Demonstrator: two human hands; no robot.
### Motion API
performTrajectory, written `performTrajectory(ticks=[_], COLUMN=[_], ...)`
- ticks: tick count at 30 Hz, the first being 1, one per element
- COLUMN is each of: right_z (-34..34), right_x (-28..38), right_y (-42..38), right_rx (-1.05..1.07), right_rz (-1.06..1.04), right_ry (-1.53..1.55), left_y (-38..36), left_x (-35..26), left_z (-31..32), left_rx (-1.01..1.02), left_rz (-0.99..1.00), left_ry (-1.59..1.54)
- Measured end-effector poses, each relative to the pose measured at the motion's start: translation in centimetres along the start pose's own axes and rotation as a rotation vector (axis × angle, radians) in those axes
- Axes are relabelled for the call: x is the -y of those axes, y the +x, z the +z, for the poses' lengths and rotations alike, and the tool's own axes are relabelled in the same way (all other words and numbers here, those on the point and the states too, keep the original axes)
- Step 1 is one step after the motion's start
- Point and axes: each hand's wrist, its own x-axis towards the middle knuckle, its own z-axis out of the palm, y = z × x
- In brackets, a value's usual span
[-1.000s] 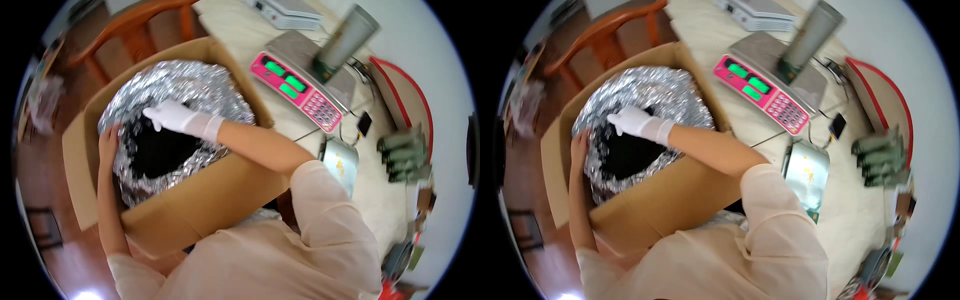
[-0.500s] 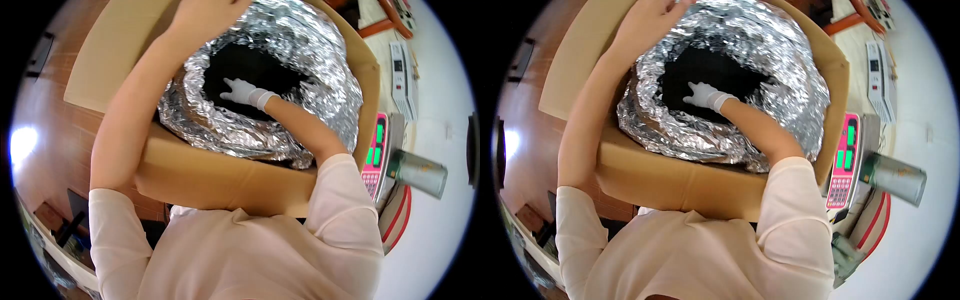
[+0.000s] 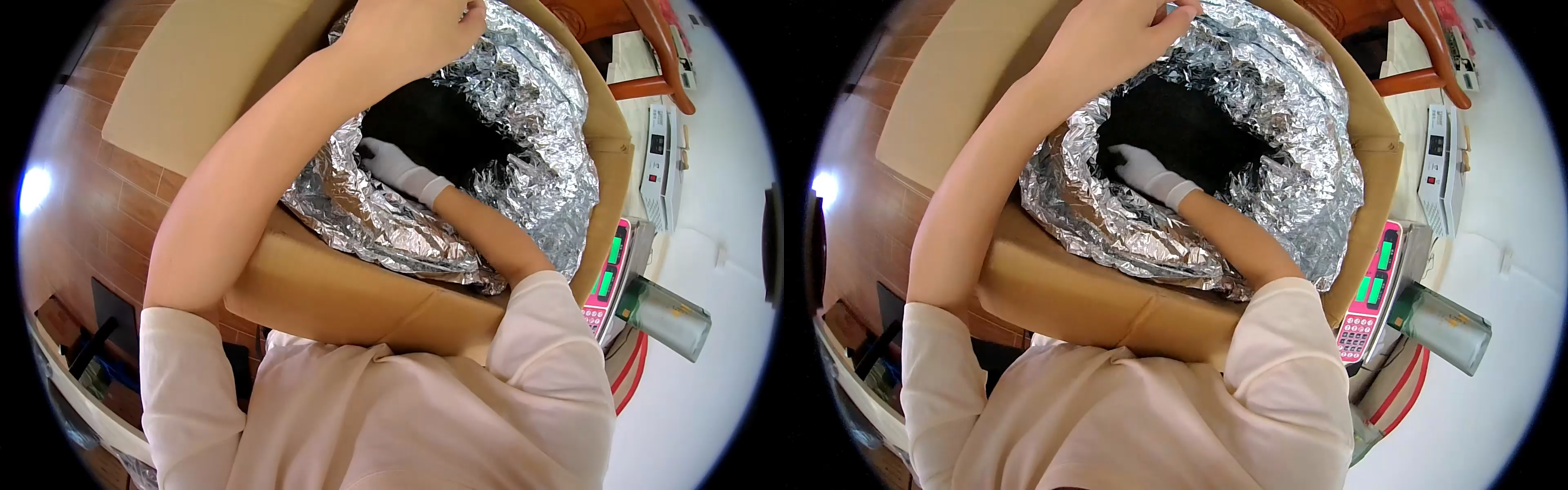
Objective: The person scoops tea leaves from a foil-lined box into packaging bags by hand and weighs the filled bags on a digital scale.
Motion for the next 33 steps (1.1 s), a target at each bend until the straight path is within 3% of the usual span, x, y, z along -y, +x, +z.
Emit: performTrajectory(ticks=[2, 4, 5, 13, 14, 16, 18, 20, 23, 33], right_z=[-3.4, -5.9, -6.8, -9.9, -10.2, -11.1, -11.9, -12.2, -13.1, -21.1], right_x=[2.1, 2.5, 3.1, 5.6, 6.1, 7.0, 7.5, 6.5, 5.4, 6.6], right_y=[-0.8, -1.7, -2.3, -4.8, -5.2, -6.4, -7.7, -9.2, -11.5, -21.0], right_rx=[0.151, 0.25, 0.257, 0.166, 0.155, 0.1, 0.04, -0.029, -0.074, -0.359], right_rz=[0.274, 0.396, 0.374, 0.354, 0.35, 0.473, 0.507, 0.562, 0.646, 0.239], right_ry=[0.358, 0.889, 0.987, 1.136, 1.133, 1.022, 0.958, 0.936, 0.972, 1.546], left_y=[0.0, 0.0, 0.1, -0.2, 0.0, 0.2, 0.1, 0.2, 0.4, 0.8], left_x=[0.4, 0.2, 0.1, 0.2, 0.4, 1.3, 2.3, 1.6, 2.5, 5.3], left_z=[0.2, 0.2, 0.2, 0.1, 0.3, 1.2, 2.0, 1.6, 2.0, 2.6], left_rx=[-0.057, -0.047, -0.024, -0.113, -0.042, 0.028, -0.07, 0.037, 0.089, 0.177], left_rz=[0.022, -0.006, -0.031, 0.018, -0.01, -0.021, 0.051, -0.084, -0.057, -0.014], left_ry=[0.015, 0.042, 0.066, 0.032, 0.113, 0.184, 0.173, 0.093, 0.159, 0.13])
